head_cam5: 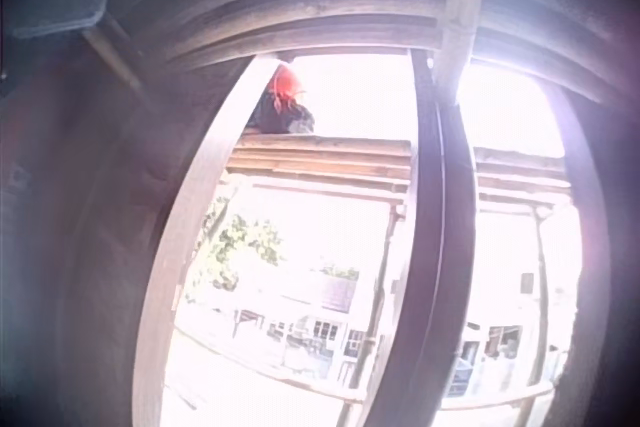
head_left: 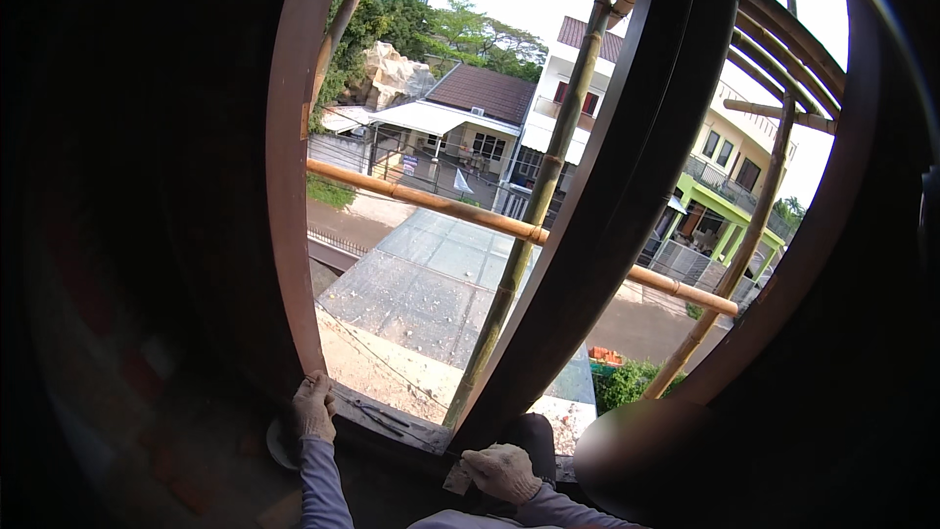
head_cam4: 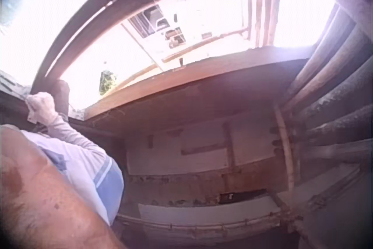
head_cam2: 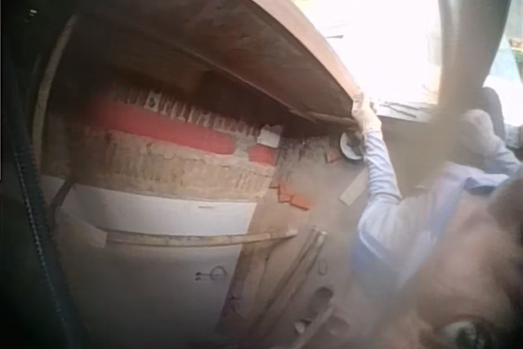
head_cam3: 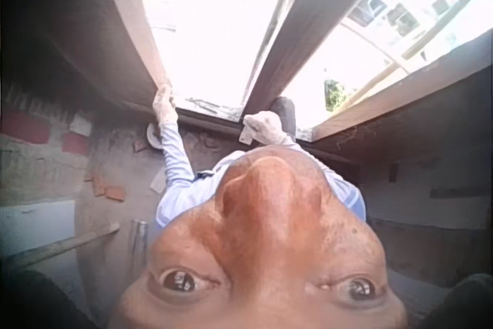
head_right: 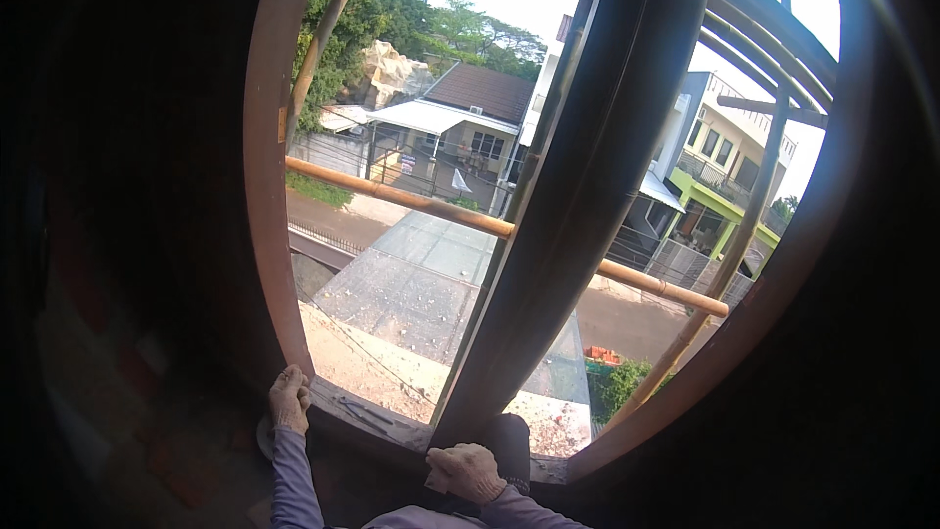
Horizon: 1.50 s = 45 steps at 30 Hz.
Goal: The person secures bamboo poles to a metal frame using wire and pliers. They climb the structure, position the poles, wrap wire around joints, and tighten the connections with pliers.
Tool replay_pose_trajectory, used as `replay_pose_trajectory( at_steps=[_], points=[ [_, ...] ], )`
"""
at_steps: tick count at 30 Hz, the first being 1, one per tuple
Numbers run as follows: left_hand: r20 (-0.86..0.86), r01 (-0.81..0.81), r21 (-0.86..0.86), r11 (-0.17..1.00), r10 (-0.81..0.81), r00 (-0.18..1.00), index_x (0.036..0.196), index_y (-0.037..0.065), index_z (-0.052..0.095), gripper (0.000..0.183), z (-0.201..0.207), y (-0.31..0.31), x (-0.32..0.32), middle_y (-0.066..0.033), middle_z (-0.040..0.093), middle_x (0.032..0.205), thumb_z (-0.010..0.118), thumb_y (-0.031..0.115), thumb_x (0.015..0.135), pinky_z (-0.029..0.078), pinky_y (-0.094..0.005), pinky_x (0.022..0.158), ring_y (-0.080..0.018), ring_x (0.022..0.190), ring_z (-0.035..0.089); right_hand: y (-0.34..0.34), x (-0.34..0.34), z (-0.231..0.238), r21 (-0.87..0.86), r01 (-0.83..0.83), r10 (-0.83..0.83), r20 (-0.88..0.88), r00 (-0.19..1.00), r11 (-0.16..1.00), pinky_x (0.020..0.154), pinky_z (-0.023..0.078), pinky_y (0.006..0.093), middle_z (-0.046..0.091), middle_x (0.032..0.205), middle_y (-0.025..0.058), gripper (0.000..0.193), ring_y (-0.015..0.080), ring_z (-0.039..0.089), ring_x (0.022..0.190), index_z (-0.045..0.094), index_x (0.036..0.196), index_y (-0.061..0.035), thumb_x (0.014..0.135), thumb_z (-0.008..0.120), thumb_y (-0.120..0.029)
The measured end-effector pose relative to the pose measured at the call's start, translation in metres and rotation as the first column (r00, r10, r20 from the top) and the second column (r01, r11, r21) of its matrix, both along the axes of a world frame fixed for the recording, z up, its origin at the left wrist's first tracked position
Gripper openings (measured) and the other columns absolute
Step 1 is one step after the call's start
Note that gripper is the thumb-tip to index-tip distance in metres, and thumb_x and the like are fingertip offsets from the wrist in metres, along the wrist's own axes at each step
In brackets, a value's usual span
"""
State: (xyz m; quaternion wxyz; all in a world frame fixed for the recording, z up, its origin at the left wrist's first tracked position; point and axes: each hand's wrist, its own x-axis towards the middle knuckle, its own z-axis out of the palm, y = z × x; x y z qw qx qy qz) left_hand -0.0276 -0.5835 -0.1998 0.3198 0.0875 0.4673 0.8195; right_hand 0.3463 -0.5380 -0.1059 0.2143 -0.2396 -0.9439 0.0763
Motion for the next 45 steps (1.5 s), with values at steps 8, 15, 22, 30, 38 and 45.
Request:
replay_pose_trajectory(
  at_steps=[8, 15, 22, 30, 38, 45],
  points=[
    [0.307, 0.053, -0.233, 0.971, 0.021, 0.951, 0.107, 0.016, 0.064, 0.011, -0.053, -0.014, 0.028, 0.0038, 0.058, 0.076, 0.064, 0.027, 0.104, 0.037, -0.0195, 0.041, -0.0048, 0.055, 0.05, 0.005, -0.002, -0.008, 0.203, -0.026, 0.03, -0.018, 0.999, 0.979, 0.055, 0.051, 0.0429, 0.069, 0.07, 0.0037, 0.013, 0.026, 0.069, 0.066, 0.072, 0.096, -0.0167, 0.084, 0.075, -0.022],
    [0.226, -0.016, -0.127, 0.992, 0.045, 0.973, 0.104, 0.014, 0.066, 0.015, -0.043, -0.028, 0.006, -0.0008, 0.071, 0.086, 0.059, 0.027, 0.107, 0.049, -0.0225, 0.049, -0.0092, 0.065, 0.066, 0.008, 0.008, -0.018, 0.161, -0.028, 0.003, 0.151, 0.989, 0.987, 0.066, 0.052, 0.0438, 0.07, 0.075, 0.0027, 0.022, 0.0258, 0.07, 0.075, 0.071, 0.103, -0.0153, 0.082, 0.07, -0.024],
    [-0.4, 0.417, 0.909, -0.005, -0.288, 0.87, 0.086, 0.01, 0.049, 0.02, 0.063, -0.053, 0.003, -0.006, 0.056, 0.078, 0.06, 0.013, 0.103, 0.048, -0.035, 0.066, -0.0186, 0.071, 0.055, -0.001, 0.022, -0.021, -0.974, -0.112, 0.196, -0.151, 0.969, -0.197, 0.061, 0.039, 0.0265, 0.053, 0.07, -0.0067, 0.039, 0.0079, 0.045, 0.064, 0.073, 0.093, -0.0058, 0.102, 0.063, -0.042],
    [-0.133, -0.018, 0.146, 0.989, 0.037, 0.99, 0.123, 0.008, 0.067, 0.022, 0.07, -0.014, 0.009, -0.0032, 0.072, 0.1, 0.061, 0.021, 0.106, 0.052, -0.0241, 0.061, -0.013, 0.076, 0.068, 0.017, 0.004, -0.005, -0.171, -0.071, 0.051, -0.119, 0.992, 0.983, 0.064, 0.055, 0.0412, 0.07, 0.074, 0.0069, 0.015, 0.0258, 0.072, 0.073, 0.073, 0.094, -0.0128, 0.095, 0.067, -0.027],
    [-0.235, -0.14, -0.148, 0.979, 0.103, 0.967, 0.117, 0.012, 0.069, 0.021, 0.016, -0.019, 0.033, -0.0009, 0.073, 0.101, 0.06, 0.028, 0.107, 0.051, -0.0234, 0.059, -0.0095, 0.077, 0.068, 0.025, 0.012, -0.025, 0.114, -0.033, 0.017, 0.138, 0.99, 0.993, 0.058, 0.055, 0.0436, 0.068, 0.07, 0.0051, 0.008, 0.0281, 0.071, 0.068, 0.068, 0.086, -0.018, 0.089, 0.068, -0.025],
    [0.22, -0.028, 0.449, 0.893, -0.081, 0.972, 0.11, 0.009, 0.065, 0.014, 0.028, -0.028, 0.022, -0.0023, 0.066, 0.086, 0.06, 0.021, 0.106, 0.049, -0.0285, 0.061, -0.014, 0.073, 0.06, 0.016, 0.018, -0.016, -0.401, 0.098, -0.07, 0.084, 0.994, 0.911, 0.075, 0.058, 0.0407, 0.075, 0.084, 0.0094, 0.024, 0.0283, 0.074, 0.082, 0.074, 0.099, -0.0091, 0.099, 0.065, -0.031]
  ],
)
